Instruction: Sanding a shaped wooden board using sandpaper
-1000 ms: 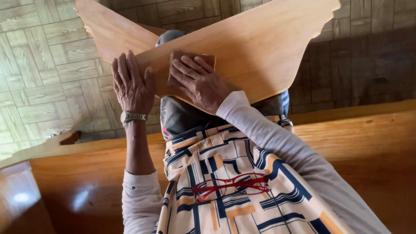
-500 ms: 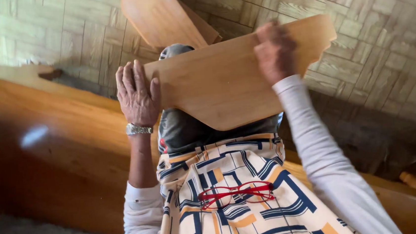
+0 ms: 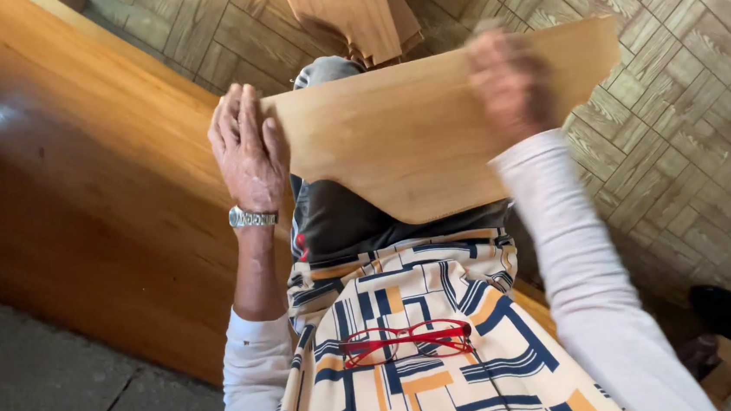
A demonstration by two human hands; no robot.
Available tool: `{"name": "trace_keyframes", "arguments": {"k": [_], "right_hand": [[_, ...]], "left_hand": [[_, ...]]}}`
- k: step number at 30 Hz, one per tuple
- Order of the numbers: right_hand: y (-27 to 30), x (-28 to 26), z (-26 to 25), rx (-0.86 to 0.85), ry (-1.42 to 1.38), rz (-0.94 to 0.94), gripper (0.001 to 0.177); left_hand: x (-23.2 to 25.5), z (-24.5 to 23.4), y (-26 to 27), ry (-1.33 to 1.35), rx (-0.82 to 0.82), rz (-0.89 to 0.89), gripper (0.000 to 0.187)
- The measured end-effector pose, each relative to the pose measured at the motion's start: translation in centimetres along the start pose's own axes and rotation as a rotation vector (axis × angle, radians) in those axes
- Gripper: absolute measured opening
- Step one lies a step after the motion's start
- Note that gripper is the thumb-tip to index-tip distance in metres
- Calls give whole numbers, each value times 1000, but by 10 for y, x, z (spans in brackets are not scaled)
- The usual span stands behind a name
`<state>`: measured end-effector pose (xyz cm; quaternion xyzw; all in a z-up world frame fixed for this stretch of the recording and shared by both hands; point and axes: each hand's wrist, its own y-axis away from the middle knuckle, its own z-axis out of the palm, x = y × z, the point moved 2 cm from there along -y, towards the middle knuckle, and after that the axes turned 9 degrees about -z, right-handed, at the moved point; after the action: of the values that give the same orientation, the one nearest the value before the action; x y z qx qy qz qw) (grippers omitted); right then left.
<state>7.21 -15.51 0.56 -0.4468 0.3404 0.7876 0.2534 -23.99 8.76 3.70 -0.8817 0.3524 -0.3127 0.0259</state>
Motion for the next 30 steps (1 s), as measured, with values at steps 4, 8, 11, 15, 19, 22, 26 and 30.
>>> {"name": "trace_keyframes", "arguments": {"k": [4,8,11,15,19,22,26,30], "right_hand": [[-9,-43,-115,-175,1507,-873,33],[0,-6,-43,-238,1492,-1032,34],[58,-12,154,-462,1476,-1084,10],[101,82,204,-695,1342,-1174,42],[65,83,163,-813,1274,-1086,37],[-14,53,63,-670,1376,-1146,22],[-53,-25,-47,-289,1580,-857,40],[-61,6,-86,-97,1700,-909,39]], "left_hand": [[-16,7,4,170,-54,-129,52],[-23,-3,21,239,-33,-193,45],[-28,-24,34,246,23,-243,41],[-52,-38,55,193,-5,-392,40],[-71,-41,75,168,20,-453,39],[-73,-40,79,190,62,-454,38],[-70,-36,62,199,57,-407,36],[-59,-33,52,219,86,-350,35]]}}
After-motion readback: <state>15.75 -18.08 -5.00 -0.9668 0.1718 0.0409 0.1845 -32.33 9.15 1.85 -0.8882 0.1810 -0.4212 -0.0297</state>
